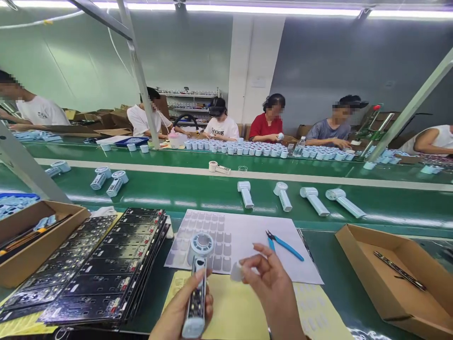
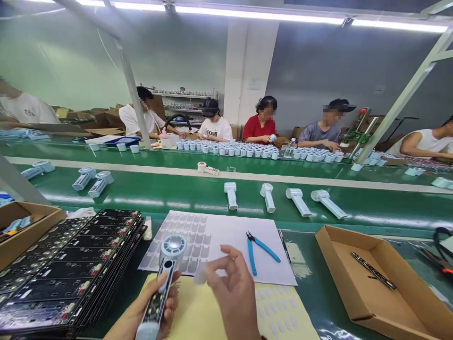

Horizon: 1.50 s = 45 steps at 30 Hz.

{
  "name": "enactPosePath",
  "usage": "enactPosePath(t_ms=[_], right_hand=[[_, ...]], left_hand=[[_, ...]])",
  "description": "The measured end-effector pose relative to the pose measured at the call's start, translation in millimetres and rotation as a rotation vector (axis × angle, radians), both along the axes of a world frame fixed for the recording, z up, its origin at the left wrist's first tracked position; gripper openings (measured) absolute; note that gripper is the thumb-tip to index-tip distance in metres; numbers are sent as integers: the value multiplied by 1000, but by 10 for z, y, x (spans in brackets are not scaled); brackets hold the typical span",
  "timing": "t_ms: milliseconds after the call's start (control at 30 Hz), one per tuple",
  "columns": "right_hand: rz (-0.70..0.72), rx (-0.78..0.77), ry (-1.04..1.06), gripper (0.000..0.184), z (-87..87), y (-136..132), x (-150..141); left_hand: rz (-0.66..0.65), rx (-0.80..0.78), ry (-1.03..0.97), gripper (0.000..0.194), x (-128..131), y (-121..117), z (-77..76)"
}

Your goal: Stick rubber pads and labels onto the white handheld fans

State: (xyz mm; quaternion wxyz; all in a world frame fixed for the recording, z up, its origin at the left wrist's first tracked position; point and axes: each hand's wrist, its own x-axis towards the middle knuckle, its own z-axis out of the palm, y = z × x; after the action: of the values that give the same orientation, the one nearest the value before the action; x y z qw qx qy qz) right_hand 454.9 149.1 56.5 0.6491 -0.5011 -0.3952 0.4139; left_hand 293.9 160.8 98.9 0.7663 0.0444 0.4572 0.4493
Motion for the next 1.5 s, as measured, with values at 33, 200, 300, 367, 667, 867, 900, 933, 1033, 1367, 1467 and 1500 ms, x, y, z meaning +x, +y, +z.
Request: enactPosePath(t_ms=[33, 200, 300, 367, 667, 867, 900, 933, 1033, 1367, 1467, 1500], right_hand=[[24, 9, 83, 55, -17, -102, -81], [100, 6, 228, 53, 49, -325, -456], [100, -27, 188, 47, 199, -314, -527], [105, -67, 155, 44, 289, -298, -523], [152, -124, 128, 41, 372, -272, -521], [142, -135, 136, 40, 387, -247, -525], [142, -134, 133, 40, 390, -242, -527], [142, -131, 128, 39, 393, -237, -530], [133, -123, 101, 36, 389, -236, -546], [-74, -18, -272, 72, 308, -267, -581], [-19, -106, -120, 83, 287, -216, -520], [10, -100, -59, 76, 262, -198, -487]], left_hand=[[48, -46, -17, 5, 42, 51, 28], [116, -77, -85, 18, 218, 133, 170], [109, -109, -122, 17, 275, 132, 221], [120, -117, -119, 16, 282, 141, 237], [172, -111, -95, 14, 261, 202, 201], [168, -113, -94, 16, 264, 204, 222], [167, -111, -95, 15, 260, 202, 220], [168, -109, -94, 15, 255, 201, 216], [175, -105, -98, 15, 242, 196, 204], [166, -151, -144, 19, 260, 133, 274], [145, -170, -85, 10, 213, 129, 323], [126, -155, -47, 9, 182, 127, 324]])
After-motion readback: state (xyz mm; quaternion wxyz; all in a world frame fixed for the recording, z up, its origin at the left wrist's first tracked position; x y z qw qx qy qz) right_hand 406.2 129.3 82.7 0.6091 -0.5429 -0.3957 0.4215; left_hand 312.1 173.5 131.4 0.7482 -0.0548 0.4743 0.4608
